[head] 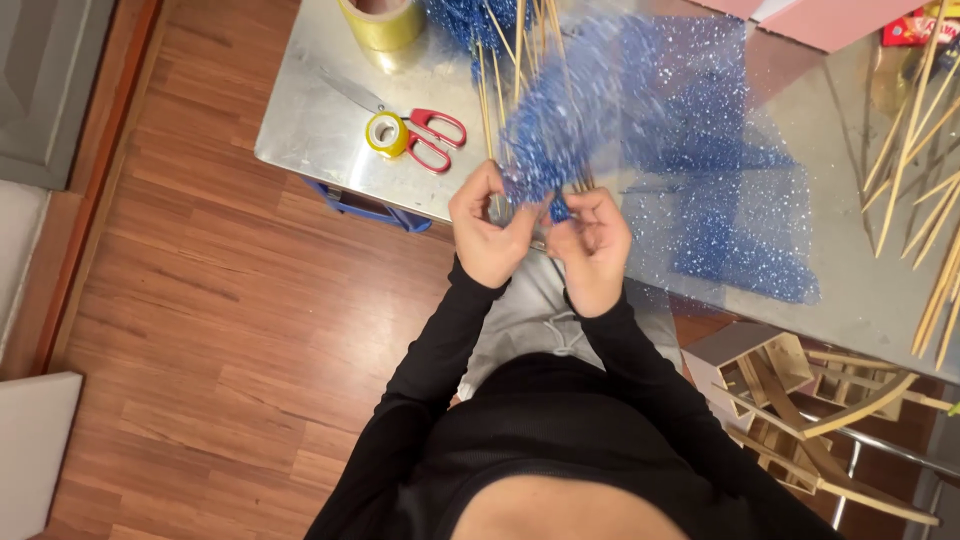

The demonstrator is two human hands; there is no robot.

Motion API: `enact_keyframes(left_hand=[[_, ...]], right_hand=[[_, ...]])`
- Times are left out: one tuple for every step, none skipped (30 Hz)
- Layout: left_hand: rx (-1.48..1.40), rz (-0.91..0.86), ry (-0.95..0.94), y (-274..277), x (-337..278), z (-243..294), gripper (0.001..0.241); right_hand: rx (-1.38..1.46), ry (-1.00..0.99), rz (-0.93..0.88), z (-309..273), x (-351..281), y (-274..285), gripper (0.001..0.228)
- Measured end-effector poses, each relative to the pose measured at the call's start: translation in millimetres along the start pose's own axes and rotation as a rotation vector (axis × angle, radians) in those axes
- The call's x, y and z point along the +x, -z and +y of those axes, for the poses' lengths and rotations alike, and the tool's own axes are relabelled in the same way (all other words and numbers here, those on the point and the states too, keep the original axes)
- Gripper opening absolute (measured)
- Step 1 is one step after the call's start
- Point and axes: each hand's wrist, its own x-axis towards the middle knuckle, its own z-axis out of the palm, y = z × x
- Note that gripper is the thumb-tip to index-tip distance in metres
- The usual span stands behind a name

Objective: The person wraps a piece of blue glittery tulle around a wooden stick, gathering the fabric at the base and securing it by hand. They repeat this process with additional sticks, creating a small bundle of decorated sticks on the table.

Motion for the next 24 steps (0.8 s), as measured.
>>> enact_keyframes(left_hand=[[-0.001, 0.0, 0.002, -2.1, -3.6, -2.1, 0.033], [0.009, 0.033, -0.01, -4.3, -7.3, -4.1, 0.036], [0.016, 0.065, -0.026, -7.2, -9.1, -6.6, 0.038], [0.012, 0.062, -0.026, -11.0, -9.6, -2.5, 0.038], [0.042, 0.079, -0.02, -13.1, -10.7, 2.0, 0.039], [0.072, 0.095, -0.013, -15.0, -11.8, 6.7, 0.041], [0.073, 0.096, -0.012, -16.2, -13.1, 6.8, 0.041], [0.072, 0.074, 0.013, -17.2, -14.4, 7.0, 0.036], [0.07, 0.053, 0.037, -18.6, -14.7, 7.2, 0.031], [0.07, 0.054, 0.035, -16.6, -13.8, -0.6, 0.031], [-0.025, -0.038, 0.076, -14.0, -11.6, -8.5, 0.027], [-0.12, -0.129, 0.117, -11.4, -9.3, -16.4, 0.023], [-0.123, -0.129, 0.116, -9.2, -5.9, -16.8, 0.023], [-0.192, -0.229, 0.15, -6.7, -2.5, -17.5, 0.022], [-0.257, -0.328, 0.184, -2.1, 0.6, -17.3, 0.02], [-0.254, -0.325, 0.184, -1.3, 2.2, -14.0, 0.02], [-0.268, -0.377, 0.191, -1.1, 3.7, -11.0, 0.021], [-0.282, -0.429, 0.198, -0.9, 5.2, -8.0, 0.021], [-0.283, -0.427, 0.197, 0.9, 6.5, -4.5, 0.021], [-0.269, -0.412, 0.16, 2.5, 7.8, -1.2, 0.021], [-0.258, -0.397, 0.126, 3.1, 8.1, 1.9, 0.022], [-0.261, -0.398, 0.128, -0.2, 5.8, -0.2, 0.022], [-0.267, -0.363, 0.109, -1.5, 5.9, -2.0, 0.024], [-0.274, -0.328, 0.09, -2.7, 6.0, -3.7, 0.026]], right_hand=[[-0.001, -0.002, 0.001, -4.8, 0.3, 1.1, 0.02], [-0.191, 0.088, 0.05, -9.7, 0.8, 2.3, 0.016], [-0.381, 0.181, 0.099, -14.6, 2.8, 3.7, 0.014], [-0.384, 0.183, 0.102, -14.1, 4.2, 3.8, 0.014], [-0.487, 0.236, 0.115, -13.1, 4.8, 2.6, 0.015], [-0.59, 0.288, 0.128, -12.1, 5.1, 1.2, 0.026], [-0.589, 0.287, 0.127, -3.6, 6.4, 4.9, 0.026], [-0.348, 0.178, 0.065, 4.8, 7.5, 8.2, 0.026], [-0.107, 0.072, 0.002, 13.1, 9.6, 11.7, 0.027], [-0.107, 0.073, 0.001, 17.1, 6.5, 13.8, 0.027], [0.168, 0.0, -0.048, 21.5, 4.5, 15.0, 0.024], [0.443, -0.074, -0.097, 26.0, 2.4, 16.2, 0.022], [0.44, -0.072, -0.098, 31.5, 2.5, 22.2, 0.022], [0.606, -0.119, -0.172, 37.1, 2.6, 28.0, 0.02], [0.776, -0.168, -0.247, 43.4, 2.1, 31.8, 0.021], [0.778, -0.17, -0.25, 43.1, 3.2, 34.4, 0.021], [0.85, -0.227, -0.319, 42.8, 4.5, 37.5, 0.02], [0.921, -0.286, -0.388, 42.6, 6.0, 40.7, 0.019], [0.92, -0.286, -0.39, 43.3, 7.2, 41.9, 0.019], [0.94, -0.332, -0.425, 44.0, 8.5, 43.3, 0.018], [0.957, -0.378, -0.456, 44.2, 8.6, 45.9, 0.017], [0.955, -0.379, -0.454, 41.9, 5.9, 44.7, 0.017], [0.964, -0.401, -0.443, 41.1, 5.3, 40.9, 0.019], [0.973, -0.424, -0.431, 40.3, 4.7, 36.9, 0.021]])
